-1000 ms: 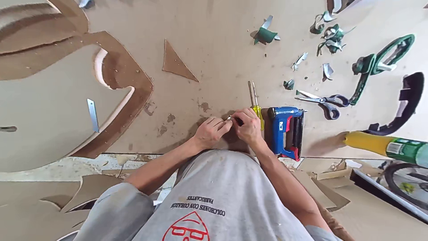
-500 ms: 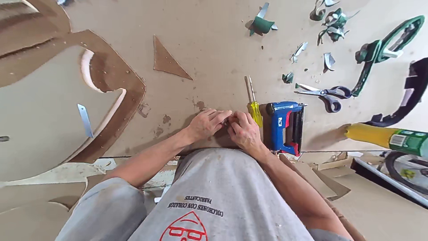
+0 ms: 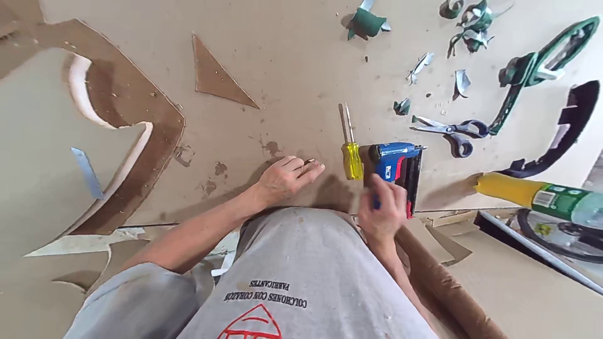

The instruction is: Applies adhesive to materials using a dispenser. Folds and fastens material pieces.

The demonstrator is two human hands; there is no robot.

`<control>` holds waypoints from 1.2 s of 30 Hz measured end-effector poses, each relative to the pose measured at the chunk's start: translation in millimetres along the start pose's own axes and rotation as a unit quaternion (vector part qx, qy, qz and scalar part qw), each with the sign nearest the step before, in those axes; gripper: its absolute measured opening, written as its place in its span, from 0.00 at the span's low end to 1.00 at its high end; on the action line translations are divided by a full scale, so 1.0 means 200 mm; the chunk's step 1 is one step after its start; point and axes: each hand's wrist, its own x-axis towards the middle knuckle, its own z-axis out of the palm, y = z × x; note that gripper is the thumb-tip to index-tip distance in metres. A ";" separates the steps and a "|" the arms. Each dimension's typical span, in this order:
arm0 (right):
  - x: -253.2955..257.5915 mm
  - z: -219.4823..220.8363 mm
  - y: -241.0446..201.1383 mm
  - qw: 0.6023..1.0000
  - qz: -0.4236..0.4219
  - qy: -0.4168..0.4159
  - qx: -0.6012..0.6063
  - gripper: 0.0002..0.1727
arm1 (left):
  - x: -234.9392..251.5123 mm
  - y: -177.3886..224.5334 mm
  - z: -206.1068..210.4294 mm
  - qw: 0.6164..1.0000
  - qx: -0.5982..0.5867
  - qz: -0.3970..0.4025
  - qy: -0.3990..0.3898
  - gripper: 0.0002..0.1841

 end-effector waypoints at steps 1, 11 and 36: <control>-0.03 -0.03 0.06 0.997 0.061 -0.001 -0.043 0.27 | -0.01 0.01 0.01 1.000 0.012 0.006 0.007 0.18; 0.07 -0.14 0.18 0.946 0.268 -0.171 -0.062 0.53 | -0.02 0.04 0.01 0.999 0.008 -0.004 0.041 0.19; 0.32 -0.23 -0.17 0.943 -0.014 -0.329 0.043 0.24 | -0.03 0.04 0.03 0.991 -0.074 -0.060 0.096 0.10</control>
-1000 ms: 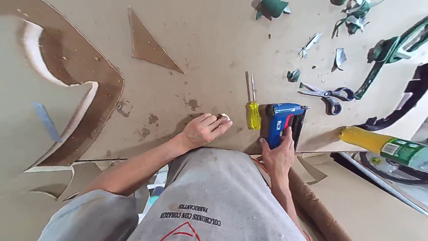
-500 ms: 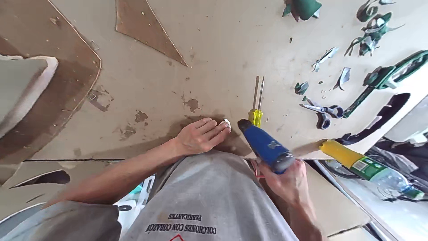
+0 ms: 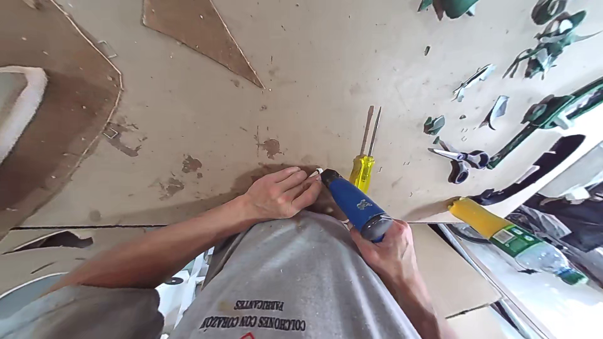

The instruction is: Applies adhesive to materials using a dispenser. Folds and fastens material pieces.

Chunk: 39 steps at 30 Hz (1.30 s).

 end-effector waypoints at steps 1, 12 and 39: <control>0.00 0.00 0.00 1.000 -0.001 0.002 -0.002 0.24 | 0.00 0.00 0.00 1.000 0.002 -0.003 0.000 0.10; -0.01 0.00 -0.08 0.999 0.024 -0.021 -0.040 0.27 | -0.01 0.01 0.00 1.000 0.010 0.001 0.023 0.07; 0.01 -0.03 -0.06 0.997 0.011 -0.075 -0.032 0.28 | -0.01 0.00 -0.02 0.999 -0.012 0.028 0.007 0.08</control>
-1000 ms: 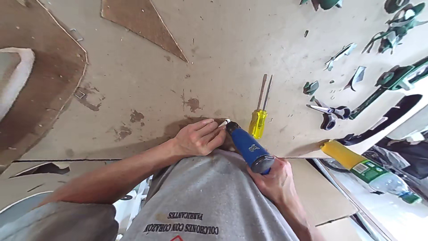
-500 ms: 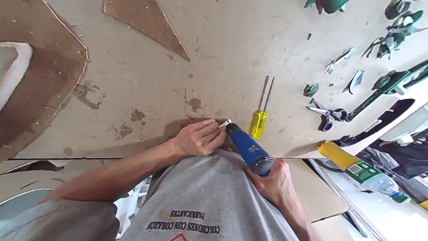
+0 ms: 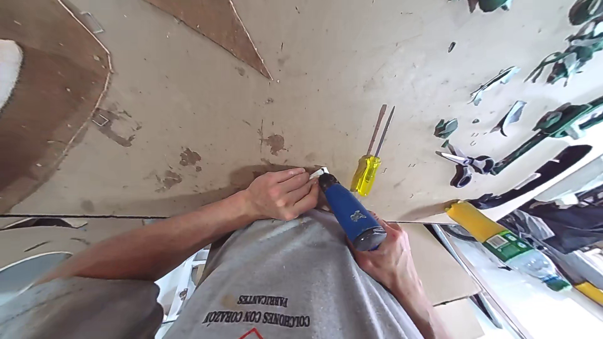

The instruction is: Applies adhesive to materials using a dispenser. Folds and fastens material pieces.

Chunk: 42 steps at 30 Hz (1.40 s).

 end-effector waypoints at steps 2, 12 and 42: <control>0.00 0.01 0.01 1.000 0.001 -0.006 0.011 0.28 | 0.00 0.00 0.00 1.000 -0.007 -0.003 -0.006 0.08; -0.02 0.04 -0.02 1.000 0.024 0.014 0.007 0.28 | 0.01 -0.02 -0.01 0.996 -0.074 -0.057 0.004 0.06; -0.06 0.10 0.03 0.996 -0.017 0.077 0.033 0.26 | 0.24 -0.21 -0.09 0.968 -0.095 -0.038 -0.227 0.31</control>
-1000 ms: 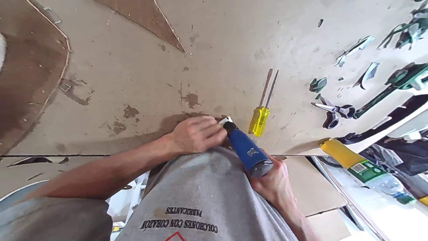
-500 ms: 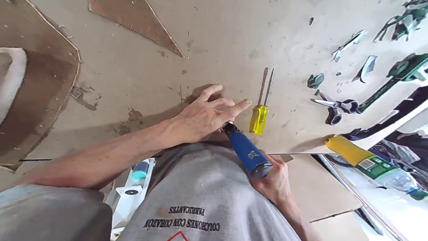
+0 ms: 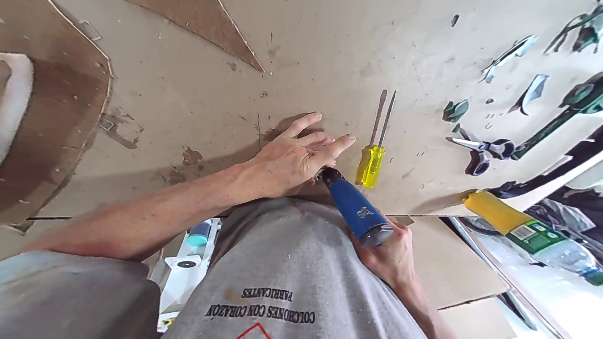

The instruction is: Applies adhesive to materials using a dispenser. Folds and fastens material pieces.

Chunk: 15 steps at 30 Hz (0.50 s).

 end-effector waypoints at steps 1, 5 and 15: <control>0.00 0.00 0.00 1.000 -0.002 0.000 -0.001 0.26 | 0.00 0.00 0.00 1.000 0.000 0.002 0.001 0.30; 0.01 0.01 0.00 1.000 0.001 -0.006 -0.004 0.26 | 0.00 0.00 0.00 1.000 -0.005 0.000 -0.006 0.29; 0.05 -0.03 -0.06 0.996 0.060 -0.054 -0.028 0.25 | 0.00 -0.01 -0.01 0.999 -0.033 0.000 0.020 0.47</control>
